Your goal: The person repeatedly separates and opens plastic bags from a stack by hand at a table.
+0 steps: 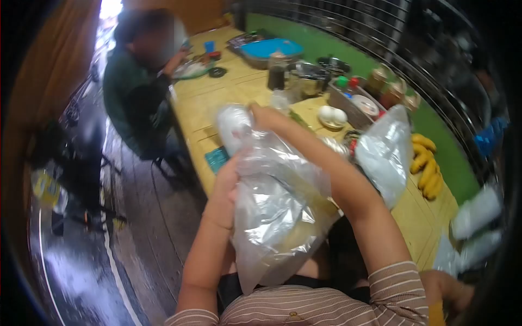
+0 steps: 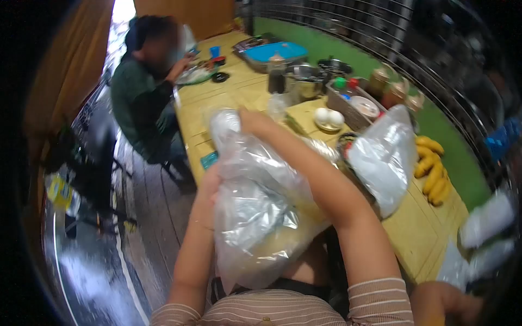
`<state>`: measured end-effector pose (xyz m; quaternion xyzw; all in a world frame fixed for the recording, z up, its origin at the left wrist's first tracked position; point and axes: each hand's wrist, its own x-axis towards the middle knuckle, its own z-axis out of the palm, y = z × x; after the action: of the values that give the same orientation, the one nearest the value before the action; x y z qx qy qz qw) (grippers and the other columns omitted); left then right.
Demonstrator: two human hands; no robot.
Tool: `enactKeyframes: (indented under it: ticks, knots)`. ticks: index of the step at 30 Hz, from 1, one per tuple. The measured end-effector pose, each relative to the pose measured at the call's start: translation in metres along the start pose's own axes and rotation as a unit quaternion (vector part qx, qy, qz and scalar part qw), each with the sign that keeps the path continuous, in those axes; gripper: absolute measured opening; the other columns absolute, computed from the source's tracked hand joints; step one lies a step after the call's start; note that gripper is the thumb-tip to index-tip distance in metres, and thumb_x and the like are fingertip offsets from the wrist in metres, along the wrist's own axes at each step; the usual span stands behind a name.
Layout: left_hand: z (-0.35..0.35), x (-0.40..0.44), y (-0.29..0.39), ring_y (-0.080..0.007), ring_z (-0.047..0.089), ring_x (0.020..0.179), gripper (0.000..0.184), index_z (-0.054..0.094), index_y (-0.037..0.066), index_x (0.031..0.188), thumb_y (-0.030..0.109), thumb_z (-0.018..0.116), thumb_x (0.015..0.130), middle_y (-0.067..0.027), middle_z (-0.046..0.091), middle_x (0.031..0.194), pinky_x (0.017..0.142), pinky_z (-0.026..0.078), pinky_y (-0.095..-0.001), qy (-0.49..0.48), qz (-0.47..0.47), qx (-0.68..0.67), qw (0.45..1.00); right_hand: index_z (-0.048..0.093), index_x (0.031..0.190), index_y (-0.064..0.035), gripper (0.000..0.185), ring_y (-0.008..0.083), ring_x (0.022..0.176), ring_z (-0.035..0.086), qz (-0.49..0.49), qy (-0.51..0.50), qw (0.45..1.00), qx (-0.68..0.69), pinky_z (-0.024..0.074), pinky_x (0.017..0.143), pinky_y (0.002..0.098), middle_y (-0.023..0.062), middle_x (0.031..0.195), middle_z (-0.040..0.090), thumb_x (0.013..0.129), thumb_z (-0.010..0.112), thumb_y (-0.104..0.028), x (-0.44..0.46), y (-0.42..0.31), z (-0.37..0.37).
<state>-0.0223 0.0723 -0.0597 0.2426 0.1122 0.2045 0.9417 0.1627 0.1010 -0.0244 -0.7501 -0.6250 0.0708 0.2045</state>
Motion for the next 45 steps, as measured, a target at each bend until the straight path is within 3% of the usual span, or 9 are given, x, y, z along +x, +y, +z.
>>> enactKeyframes:
  ticks: [9,17,21,28,36,37,38,41,45]
  knots:
    - [-0.076,0.028,-0.003,-0.0223,0.061,0.076,0.018,0.054,-0.001,0.098,0.011,0.051,0.084,-0.0137,0.06,0.087,0.068,0.052,-0.0361,0.113,0.084,-0.077,0.987,0.055,0.099,0.0106,0.081,0.0322,0.08,0.06,0.16,-0.168,0.972,0.025,0.0457,0.069,0.0388,0.0254,0.089,0.059,0.062,0.061,-0.062,0.007,0.009,-0.001]
    - [-0.054,0.045,-0.005,-0.0201,0.061,0.074,0.021,0.052,-0.007,0.096,0.007,0.055,0.08,-0.0141,0.06,0.083,0.065,0.052,-0.0333,-0.001,0.037,0.007,0.999,0.058,0.097,0.0101,0.09,0.0242,0.083,0.059,0.165,-0.181,0.962,0.123,0.0459,0.067,0.0339,0.0186,0.095,0.06,0.052,0.066,-0.068,-0.009,0.022,0.001]
    - [-0.035,0.03,-0.012,-0.017,0.06,0.074,0.031,0.045,-0.006,0.106,0.003,0.055,0.078,-0.0133,0.059,0.086,0.064,0.051,-0.0307,0.107,0.097,0.122,0.982,0.06,0.099,0.0028,0.064,0.0201,0.081,0.059,0.142,-0.091,0.956,0.241,0.046,0.07,0.0307,0.0128,0.094,0.061,0.059,0.073,-0.045,-0.039,0.018,0.001]
    - [0.009,-0.014,-0.019,-0.0062,0.053,0.064,0.045,0.038,-0.002,0.119,-0.006,0.05,0.076,-0.0056,0.058,0.092,0.055,0.041,-0.0194,-0.017,0.182,0.293,0.939,0.055,0.097,0.0016,0.049,0.0176,0.082,0.059,-0.007,0.258,0.898,0.357,0.0456,0.074,0.029,0.0106,0.091,0.061,0.054,0.077,-0.006,-0.146,-0.036,-0.024]
    - [0.016,-0.032,-0.028,-0.0036,0.044,0.057,0.031,0.051,0.007,0.107,0.001,0.051,0.076,0.0027,0.053,0.072,0.049,0.034,-0.0173,-0.043,0.107,0.321,0.94,0.043,0.107,-0.0013,0.067,0.0355,0.086,0.052,0.015,0.41,0.888,0.21,0.043,0.075,0.0396,0.0168,0.097,0.049,0.053,0.078,-0.019,-0.205,-0.042,0.0]
    - [0.022,-0.035,-0.036,-0.005,0.045,0.058,0.029,0.052,0.005,0.104,0.003,0.052,0.075,0.0019,0.052,0.069,0.049,0.036,-0.02,0.092,0.104,0.234,0.962,0.041,0.109,-0.0015,0.069,0.0378,0.086,0.052,0.012,0.409,0.891,0.197,0.0431,0.075,0.0414,0.0181,0.098,0.047,0.054,0.077,-0.02,-0.208,-0.044,-0.002]
    - [-0.003,-0.034,-0.023,-0.008,0.049,0.064,0.03,0.05,0.003,0.107,0.006,0.052,0.077,-0.0002,0.055,0.076,0.054,0.039,-0.0223,-0.034,0.086,0.395,0.914,0.039,0.111,-0.001,0.071,0.0386,0.087,0.051,0.031,0.388,0.899,0.2,0.0433,0.074,0.0424,0.019,0.101,0.046,0.054,0.077,-0.022,-0.212,-0.046,-0.002]
    - [-0.016,-0.044,-0.033,-0.0223,0.051,0.101,0.042,0.04,-0.002,0.12,0.022,0.045,0.086,-0.013,0.049,0.116,0.083,0.044,-0.0322,0.05,0.105,0.476,0.872,0.041,0.113,-0.0001,0.075,0.0392,0.095,0.049,0.087,0.348,0.911,0.203,0.042,0.08,0.0407,0.0212,0.107,0.047,0.053,0.078,-0.026,-0.224,-0.043,0.017]
    - [-0.025,-0.043,-0.045,-0.0224,0.048,0.102,0.04,0.038,-0.001,0.122,0.015,0.047,0.086,-0.0125,0.047,0.115,0.084,0.042,-0.032,0.009,0.133,0.351,0.927,0.034,0.118,-0.0005,0.084,0.0418,0.089,0.052,0.119,0.335,0.903,0.241,0.0438,0.074,0.0434,0.0214,0.108,0.046,0.055,0.077,-0.036,-0.237,-0.046,0.034]
